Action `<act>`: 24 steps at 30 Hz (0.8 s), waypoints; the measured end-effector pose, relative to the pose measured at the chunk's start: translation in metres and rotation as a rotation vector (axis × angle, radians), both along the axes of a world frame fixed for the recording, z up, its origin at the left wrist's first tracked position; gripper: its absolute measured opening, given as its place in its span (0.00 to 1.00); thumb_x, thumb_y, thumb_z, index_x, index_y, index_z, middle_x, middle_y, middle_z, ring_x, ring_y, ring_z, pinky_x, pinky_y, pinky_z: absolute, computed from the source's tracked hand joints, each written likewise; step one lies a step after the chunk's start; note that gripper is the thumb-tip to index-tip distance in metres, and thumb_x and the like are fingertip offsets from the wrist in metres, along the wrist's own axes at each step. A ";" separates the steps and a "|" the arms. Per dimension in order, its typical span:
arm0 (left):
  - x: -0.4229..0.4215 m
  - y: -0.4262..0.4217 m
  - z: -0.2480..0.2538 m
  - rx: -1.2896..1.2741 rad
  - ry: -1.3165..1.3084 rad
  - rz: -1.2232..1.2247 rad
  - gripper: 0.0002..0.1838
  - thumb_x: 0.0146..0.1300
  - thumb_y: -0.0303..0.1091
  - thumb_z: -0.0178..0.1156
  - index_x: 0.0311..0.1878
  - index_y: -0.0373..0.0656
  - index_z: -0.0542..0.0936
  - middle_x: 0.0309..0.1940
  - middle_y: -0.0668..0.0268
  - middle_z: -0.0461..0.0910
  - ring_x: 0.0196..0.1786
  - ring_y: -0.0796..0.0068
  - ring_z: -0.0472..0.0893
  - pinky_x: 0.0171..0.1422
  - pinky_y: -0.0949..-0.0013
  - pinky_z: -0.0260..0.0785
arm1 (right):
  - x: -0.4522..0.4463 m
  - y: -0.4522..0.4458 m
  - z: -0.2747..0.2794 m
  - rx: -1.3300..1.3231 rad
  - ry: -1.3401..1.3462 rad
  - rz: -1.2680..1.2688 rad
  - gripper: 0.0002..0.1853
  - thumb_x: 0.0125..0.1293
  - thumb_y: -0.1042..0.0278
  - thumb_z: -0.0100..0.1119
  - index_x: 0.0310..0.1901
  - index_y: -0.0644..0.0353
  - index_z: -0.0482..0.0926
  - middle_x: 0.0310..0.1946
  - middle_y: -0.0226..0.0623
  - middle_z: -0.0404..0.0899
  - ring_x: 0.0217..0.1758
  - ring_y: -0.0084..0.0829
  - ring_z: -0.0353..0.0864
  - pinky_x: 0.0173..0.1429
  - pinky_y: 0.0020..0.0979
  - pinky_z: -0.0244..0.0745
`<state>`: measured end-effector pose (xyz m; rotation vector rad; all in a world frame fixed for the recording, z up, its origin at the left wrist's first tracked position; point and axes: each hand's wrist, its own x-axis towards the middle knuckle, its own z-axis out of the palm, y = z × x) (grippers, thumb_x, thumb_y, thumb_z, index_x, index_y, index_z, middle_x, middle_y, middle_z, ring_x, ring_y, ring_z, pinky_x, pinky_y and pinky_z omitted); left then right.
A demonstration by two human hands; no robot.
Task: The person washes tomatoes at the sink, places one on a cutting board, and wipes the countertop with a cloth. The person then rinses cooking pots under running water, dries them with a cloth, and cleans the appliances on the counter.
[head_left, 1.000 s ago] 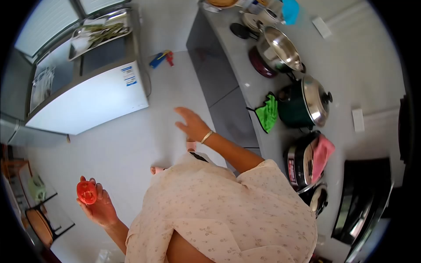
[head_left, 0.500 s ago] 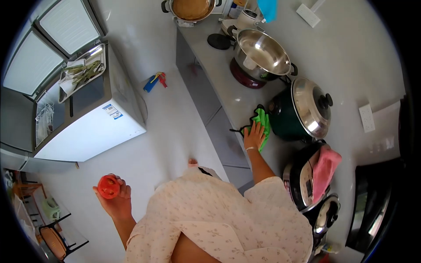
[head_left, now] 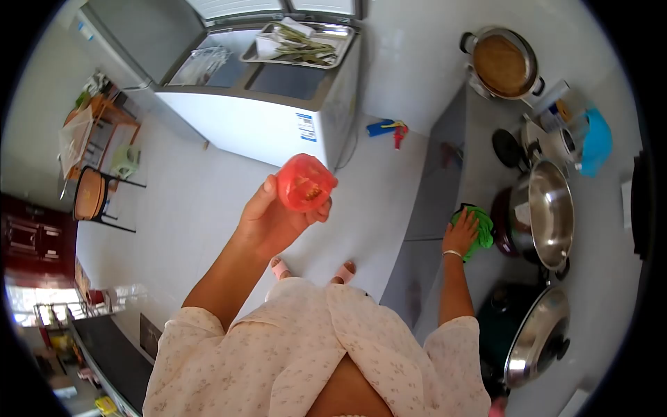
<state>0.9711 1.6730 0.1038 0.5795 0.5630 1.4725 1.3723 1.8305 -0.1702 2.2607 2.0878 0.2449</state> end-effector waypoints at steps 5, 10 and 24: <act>0.002 -0.020 0.072 0.218 0.253 -0.133 0.46 0.49 0.71 0.65 0.53 0.36 0.67 0.46 0.46 0.75 0.43 0.63 0.79 0.42 0.67 0.77 | 0.007 -0.005 -0.008 0.022 0.015 0.082 0.38 0.66 0.59 0.58 0.74 0.55 0.53 0.74 0.38 0.54 0.76 0.44 0.53 0.73 0.45 0.55; 0.009 -0.066 0.126 0.660 -0.083 -0.128 0.34 0.54 0.44 0.74 0.58 0.35 0.71 0.52 0.45 0.72 0.53 0.52 0.78 0.55 0.61 0.76 | 0.002 -0.050 -0.003 0.003 -0.035 0.096 0.42 0.61 0.68 0.62 0.74 0.50 0.52 0.77 0.32 0.46 0.78 0.39 0.48 0.75 0.41 0.53; -0.126 -0.244 0.140 1.178 0.303 0.401 0.22 0.56 0.31 0.71 0.54 0.37 0.79 0.54 0.41 0.74 0.53 0.48 0.79 0.55 0.58 0.76 | -0.022 -0.057 -0.124 -0.332 0.635 -0.294 0.25 0.68 0.45 0.53 0.55 0.58 0.78 0.53 0.43 0.78 0.55 0.40 0.76 0.59 0.43 0.69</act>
